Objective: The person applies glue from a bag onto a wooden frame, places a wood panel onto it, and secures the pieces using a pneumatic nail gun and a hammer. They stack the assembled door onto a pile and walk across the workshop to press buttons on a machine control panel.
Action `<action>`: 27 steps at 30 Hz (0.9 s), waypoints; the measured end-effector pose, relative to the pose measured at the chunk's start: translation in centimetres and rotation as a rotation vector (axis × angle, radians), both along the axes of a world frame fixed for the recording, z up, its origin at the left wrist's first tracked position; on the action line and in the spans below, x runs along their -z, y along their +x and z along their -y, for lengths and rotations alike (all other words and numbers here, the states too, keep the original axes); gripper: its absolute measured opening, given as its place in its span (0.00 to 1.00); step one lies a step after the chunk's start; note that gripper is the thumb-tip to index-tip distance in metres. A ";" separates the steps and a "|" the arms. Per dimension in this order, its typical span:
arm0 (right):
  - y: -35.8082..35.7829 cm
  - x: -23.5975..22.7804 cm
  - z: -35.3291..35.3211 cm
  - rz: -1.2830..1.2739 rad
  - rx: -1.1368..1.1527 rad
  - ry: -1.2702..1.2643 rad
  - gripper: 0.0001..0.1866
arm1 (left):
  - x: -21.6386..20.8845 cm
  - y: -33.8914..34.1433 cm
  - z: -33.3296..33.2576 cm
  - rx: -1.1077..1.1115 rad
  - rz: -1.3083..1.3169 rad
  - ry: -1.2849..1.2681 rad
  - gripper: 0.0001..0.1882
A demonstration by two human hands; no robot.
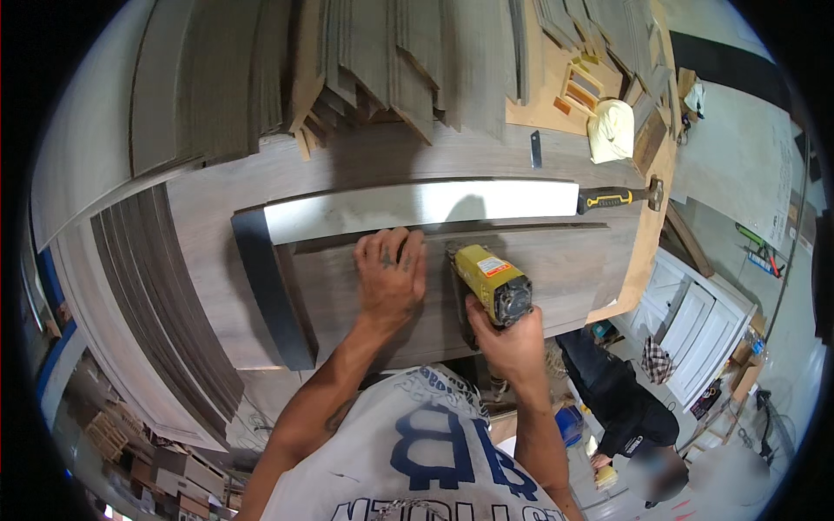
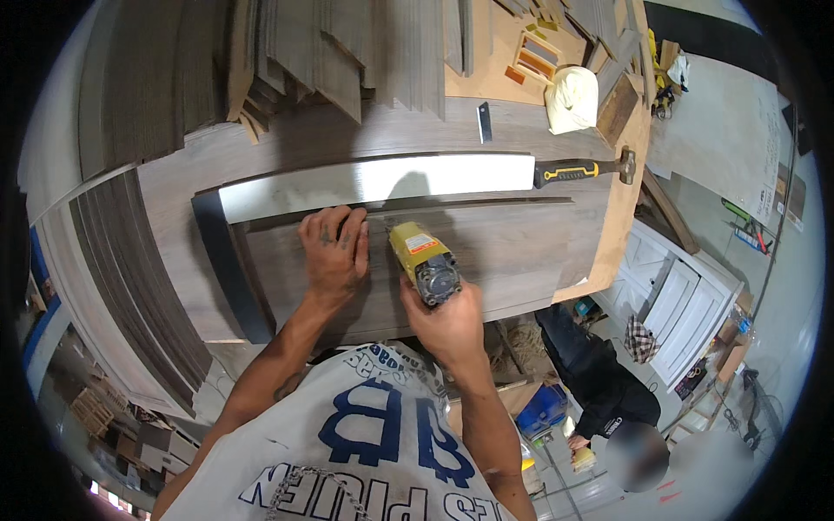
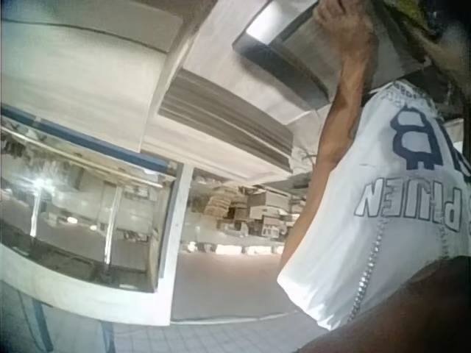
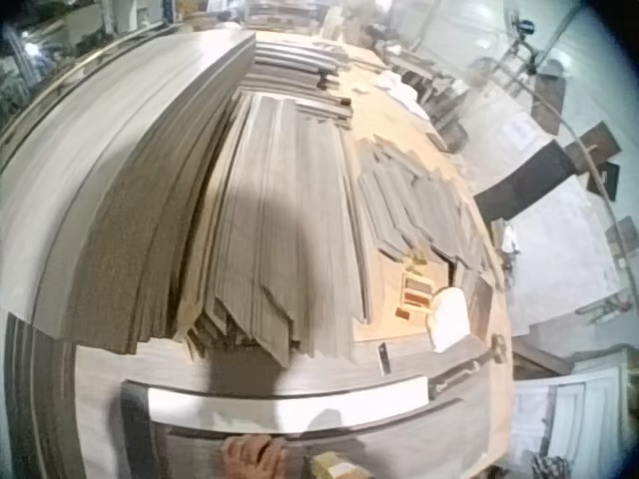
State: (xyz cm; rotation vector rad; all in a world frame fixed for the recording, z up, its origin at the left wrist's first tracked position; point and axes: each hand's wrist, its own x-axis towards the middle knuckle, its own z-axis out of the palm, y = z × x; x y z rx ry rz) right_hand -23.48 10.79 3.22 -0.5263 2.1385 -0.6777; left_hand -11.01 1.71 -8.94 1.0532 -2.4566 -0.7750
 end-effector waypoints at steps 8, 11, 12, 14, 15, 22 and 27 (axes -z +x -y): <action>-1.1 0.0 -0.9 0.026 0.008 -0.044 0.16 | 0.8 0.4 -0.4 -0.017 0.032 -0.034 0.12; -3.4 -0.1 -3.7 0.065 0.364 -0.036 0.13 | 0.2 -0.1 -0.3 0.001 0.036 -0.029 0.12; -4.5 -0.9 -3.9 0.113 0.417 0.020 0.11 | 0.0 -0.2 -0.2 0.007 0.028 -0.030 0.12; -6.2 -1.3 -4.4 0.073 0.441 0.025 0.10 | 0.0 -0.1 -0.2 0.006 0.037 -0.026 0.12; -6.8 -1.4 -4.6 0.072 0.446 0.029 0.10 | 0.0 0.0 -0.2 0.002 0.043 -0.026 0.12; -8.0 -1.2 -5.0 0.118 0.447 0.073 0.10 | 0.1 -0.1 -0.3 0.022 0.057 -0.048 0.12; -7.6 -1.1 -4.5 0.151 0.453 0.073 0.09 | 0.4 0.1 -0.4 0.020 0.070 -0.032 0.12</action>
